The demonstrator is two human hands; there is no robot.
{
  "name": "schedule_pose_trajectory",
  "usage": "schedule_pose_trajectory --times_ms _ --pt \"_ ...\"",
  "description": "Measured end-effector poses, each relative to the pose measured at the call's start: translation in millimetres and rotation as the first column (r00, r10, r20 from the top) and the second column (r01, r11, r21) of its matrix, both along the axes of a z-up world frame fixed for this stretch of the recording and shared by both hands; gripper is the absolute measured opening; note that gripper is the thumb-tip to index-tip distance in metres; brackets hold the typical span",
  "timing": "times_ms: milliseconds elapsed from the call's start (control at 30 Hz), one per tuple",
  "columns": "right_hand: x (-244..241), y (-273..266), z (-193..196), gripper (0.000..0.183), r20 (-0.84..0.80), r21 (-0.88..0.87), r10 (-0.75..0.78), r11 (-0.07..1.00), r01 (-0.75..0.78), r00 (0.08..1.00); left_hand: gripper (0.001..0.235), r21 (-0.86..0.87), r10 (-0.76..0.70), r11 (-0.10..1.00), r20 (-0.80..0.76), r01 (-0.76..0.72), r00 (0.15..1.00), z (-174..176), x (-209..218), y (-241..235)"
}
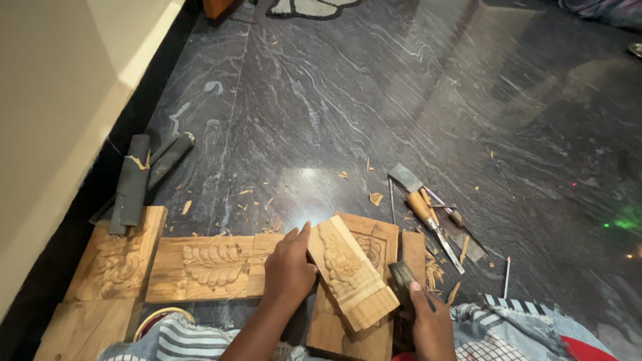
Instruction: The person carves a wooden block using a chisel, shaping a detailed relief design. They hold the wood steady with one hand and use the chisel with the other to remove shavings and refine the pattern.
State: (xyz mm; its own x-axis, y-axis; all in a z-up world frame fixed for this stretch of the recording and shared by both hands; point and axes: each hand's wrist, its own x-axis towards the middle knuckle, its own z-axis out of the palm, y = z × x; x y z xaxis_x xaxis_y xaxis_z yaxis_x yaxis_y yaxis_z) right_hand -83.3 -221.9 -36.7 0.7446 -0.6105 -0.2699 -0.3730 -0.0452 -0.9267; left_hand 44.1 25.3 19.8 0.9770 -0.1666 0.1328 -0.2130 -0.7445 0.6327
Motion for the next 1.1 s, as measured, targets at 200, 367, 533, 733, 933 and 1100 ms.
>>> schedule_pose_trajectory --times_ms 200,367,533,733,933,1100 --pt "-2 3 10 0.050 0.006 0.023 -0.008 1.000 0.008 1.000 0.083 -0.005 0.104 0.993 -0.403 -0.116 0.909 9 10 3" --pt "-2 2 2 0.053 0.030 0.051 0.000 0.999 -0.001 1.000 0.118 0.049 0.044 0.999 -0.492 -0.022 0.869 20 5 -2" --pt "-3 -7 -19 0.050 0.022 -0.014 -0.001 1.000 0.001 1.000 0.137 0.064 -0.004 0.997 -0.535 0.046 0.845 30 -10 -9" --pt "6 -12 -42 0.048 -0.111 -0.083 -0.029 0.996 0.020 0.993 0.134 0.006 0.021 1.000 -0.607 -0.022 0.794 31 -3 -9" --pt "2 -17 -71 0.050 -0.038 -0.146 0.123 0.981 -0.127 0.992 0.127 -0.604 -0.189 0.750 -0.586 -0.269 0.788 -9 -2 -17" --pt "6 -28 -94 0.049 -0.040 -0.132 0.176 0.975 -0.180 0.984 0.109 -0.730 -0.348 0.598 -0.609 -0.331 0.713 -32 2 -22"
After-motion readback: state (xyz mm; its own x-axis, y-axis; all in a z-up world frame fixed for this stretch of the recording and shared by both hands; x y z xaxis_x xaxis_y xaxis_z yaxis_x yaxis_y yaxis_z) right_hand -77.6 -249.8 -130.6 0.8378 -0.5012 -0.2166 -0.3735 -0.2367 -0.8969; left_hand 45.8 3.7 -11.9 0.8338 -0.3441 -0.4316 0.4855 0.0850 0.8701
